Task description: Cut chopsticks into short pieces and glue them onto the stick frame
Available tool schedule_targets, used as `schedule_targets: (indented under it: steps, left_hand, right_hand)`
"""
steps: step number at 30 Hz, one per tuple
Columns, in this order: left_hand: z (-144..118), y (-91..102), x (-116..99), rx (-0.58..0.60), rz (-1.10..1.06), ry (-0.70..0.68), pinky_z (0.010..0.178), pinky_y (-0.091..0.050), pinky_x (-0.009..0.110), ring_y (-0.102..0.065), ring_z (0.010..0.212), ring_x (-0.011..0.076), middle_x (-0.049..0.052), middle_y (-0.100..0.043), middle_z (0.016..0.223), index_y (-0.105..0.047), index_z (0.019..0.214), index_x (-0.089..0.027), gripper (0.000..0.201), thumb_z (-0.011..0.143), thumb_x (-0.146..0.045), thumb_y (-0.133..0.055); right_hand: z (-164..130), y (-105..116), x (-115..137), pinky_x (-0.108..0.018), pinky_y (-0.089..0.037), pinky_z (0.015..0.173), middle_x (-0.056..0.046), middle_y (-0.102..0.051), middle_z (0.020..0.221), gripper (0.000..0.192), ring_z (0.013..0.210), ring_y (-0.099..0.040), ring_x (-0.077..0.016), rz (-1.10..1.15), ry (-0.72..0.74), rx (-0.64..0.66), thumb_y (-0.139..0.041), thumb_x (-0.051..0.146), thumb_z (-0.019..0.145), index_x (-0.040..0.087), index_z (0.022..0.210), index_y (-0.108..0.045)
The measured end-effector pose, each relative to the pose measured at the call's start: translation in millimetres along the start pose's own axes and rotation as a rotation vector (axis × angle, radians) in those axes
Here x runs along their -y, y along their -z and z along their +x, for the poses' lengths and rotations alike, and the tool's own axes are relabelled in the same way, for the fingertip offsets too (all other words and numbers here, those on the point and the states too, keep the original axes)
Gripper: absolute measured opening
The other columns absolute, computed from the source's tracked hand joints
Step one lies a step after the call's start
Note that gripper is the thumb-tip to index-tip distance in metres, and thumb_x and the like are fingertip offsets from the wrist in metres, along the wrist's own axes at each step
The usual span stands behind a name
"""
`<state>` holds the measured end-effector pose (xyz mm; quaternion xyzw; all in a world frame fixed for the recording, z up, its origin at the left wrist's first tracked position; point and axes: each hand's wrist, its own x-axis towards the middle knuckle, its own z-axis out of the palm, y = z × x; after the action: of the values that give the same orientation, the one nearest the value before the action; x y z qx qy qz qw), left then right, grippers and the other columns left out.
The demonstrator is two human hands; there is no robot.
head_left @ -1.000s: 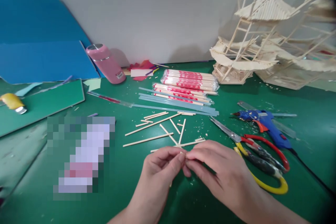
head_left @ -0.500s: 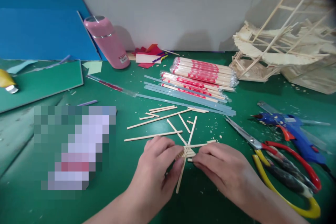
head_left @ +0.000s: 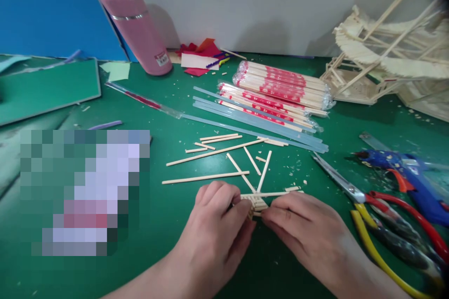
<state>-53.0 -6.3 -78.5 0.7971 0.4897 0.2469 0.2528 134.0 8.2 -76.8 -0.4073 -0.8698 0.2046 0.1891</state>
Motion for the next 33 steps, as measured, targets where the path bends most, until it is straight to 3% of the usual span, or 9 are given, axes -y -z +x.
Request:
schedule_targets:
  steps: [13, 18, 25, 28, 33]
  left_hand:
    - [-1, -0.7, 2, -0.021, -0.026, -0.046, 0.065, -0.042, 0.032, -0.045, 0.075, 0.0181, 0.006, -0.052, 0.082, -0.058, 0.083, -0.016, 0.013, 0.079, -0.009, -0.047]
    - [-2, -1.1, 3, -0.124, 0.201, -0.204, 0.065, -0.046, 0.036, -0.048, 0.081, 0.0225, 0.007, -0.057, 0.083, -0.062, 0.087, -0.018, 0.017, 0.079, -0.014, -0.047]
    - [0, -3.6, -2, -0.165, 0.430, -0.263, 0.058, -0.050, 0.031, -0.057, 0.075, 0.0203, 0.002, -0.064, 0.076, -0.065, 0.079, -0.018, 0.018, 0.081, -0.013, -0.048]
    - [-1, -7.9, -2, -0.238, 0.458, -0.274, 0.055, -0.049, 0.032, -0.058, 0.072, 0.0207, 0.002, -0.065, 0.074, -0.065, 0.076, -0.018, 0.017, 0.080, -0.012, -0.049]
    - [-1, -8.8, 0, -0.241, 0.481, -0.294, 0.053, -0.049, 0.034, -0.058, 0.072, 0.0229, 0.002, -0.065, 0.072, -0.065, 0.076, -0.017, 0.017, 0.081, -0.013, -0.048]
  right_hand:
    - [0, -4, 0, -0.027, -0.045, 0.061, 0.000, -0.061, 0.076, 0.013, 0.067, -0.055, -0.0129, 0.046, -0.032, -0.026, -0.049, 0.017, 0.085, 0.021, 0.089, -0.061]
    - [-3, -6, -2, -0.026, -0.047, 0.063, -0.001, -0.062, 0.078, 0.012, 0.068, -0.056, -0.0126, 0.025, -0.021, -0.077, -0.051, 0.017, 0.083, 0.020, 0.093, -0.058]
    - [-3, -11, -6, -0.025, -0.047, 0.068, -0.001, -0.063, 0.086, 0.015, 0.075, -0.058, -0.0125, 0.017, -0.036, -0.140, -0.054, 0.018, 0.082, 0.022, 0.097, -0.055]
    - [-4, -8, -6, -0.026, -0.047, 0.063, 0.000, -0.061, 0.084, 0.012, 0.071, -0.056, -0.0126, 0.045, -0.093, -0.105, -0.054, 0.021, 0.082, 0.022, 0.094, -0.055]
    - [-6, -2, -5, -0.028, -0.045, 0.057, -0.001, -0.058, 0.077, 0.006, 0.066, -0.054, -0.0142, 0.075, -0.198, -0.023, -0.055, 0.023, 0.080, 0.022, 0.086, -0.057]
